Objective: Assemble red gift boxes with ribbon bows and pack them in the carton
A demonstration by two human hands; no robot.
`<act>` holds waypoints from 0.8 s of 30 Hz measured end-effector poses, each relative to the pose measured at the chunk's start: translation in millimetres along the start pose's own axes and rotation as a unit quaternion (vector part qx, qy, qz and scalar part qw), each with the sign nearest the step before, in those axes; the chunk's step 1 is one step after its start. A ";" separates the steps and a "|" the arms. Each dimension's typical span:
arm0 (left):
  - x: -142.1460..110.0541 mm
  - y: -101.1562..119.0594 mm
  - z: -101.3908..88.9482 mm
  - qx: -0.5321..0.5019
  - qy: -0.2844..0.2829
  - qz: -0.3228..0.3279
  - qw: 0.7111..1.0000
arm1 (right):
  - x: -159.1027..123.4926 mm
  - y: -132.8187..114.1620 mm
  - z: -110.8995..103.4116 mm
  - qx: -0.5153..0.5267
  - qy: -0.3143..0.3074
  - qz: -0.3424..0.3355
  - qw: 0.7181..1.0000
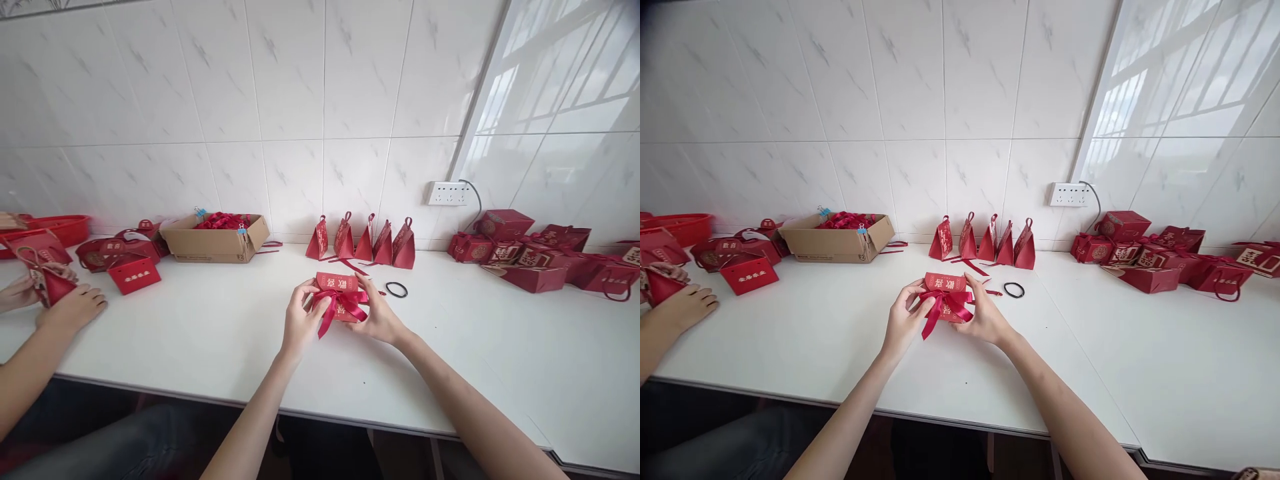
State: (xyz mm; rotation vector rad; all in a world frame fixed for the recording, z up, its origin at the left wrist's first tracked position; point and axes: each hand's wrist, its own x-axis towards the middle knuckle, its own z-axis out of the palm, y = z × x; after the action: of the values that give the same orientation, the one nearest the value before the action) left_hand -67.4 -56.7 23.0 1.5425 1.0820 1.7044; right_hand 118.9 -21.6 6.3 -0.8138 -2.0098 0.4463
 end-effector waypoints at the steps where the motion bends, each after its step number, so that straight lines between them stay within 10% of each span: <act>1: -7.1 3.0 -4.2 0.014 0.013 0.011 1.000 | -1.0 -3.5 1.2 -0.011 -0.002 -0.013 1.000; 10: -73.2 23.6 -2.3 0.197 0.188 0.183 0.945 | -9.4 -29.4 9.2 -0.049 -0.001 -0.140 0.989; 24: -91.4 61.4 22.0 0.309 0.221 0.352 0.856 | -20.8 -70.6 -0.2 -0.011 0.055 -0.181 0.982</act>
State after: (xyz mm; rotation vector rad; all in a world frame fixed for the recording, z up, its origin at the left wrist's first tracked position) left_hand -26.2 -160.9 30.1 2.2025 1.5224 2.4488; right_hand 100.8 -86.8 35.2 -0.4592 -2.0059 0.1672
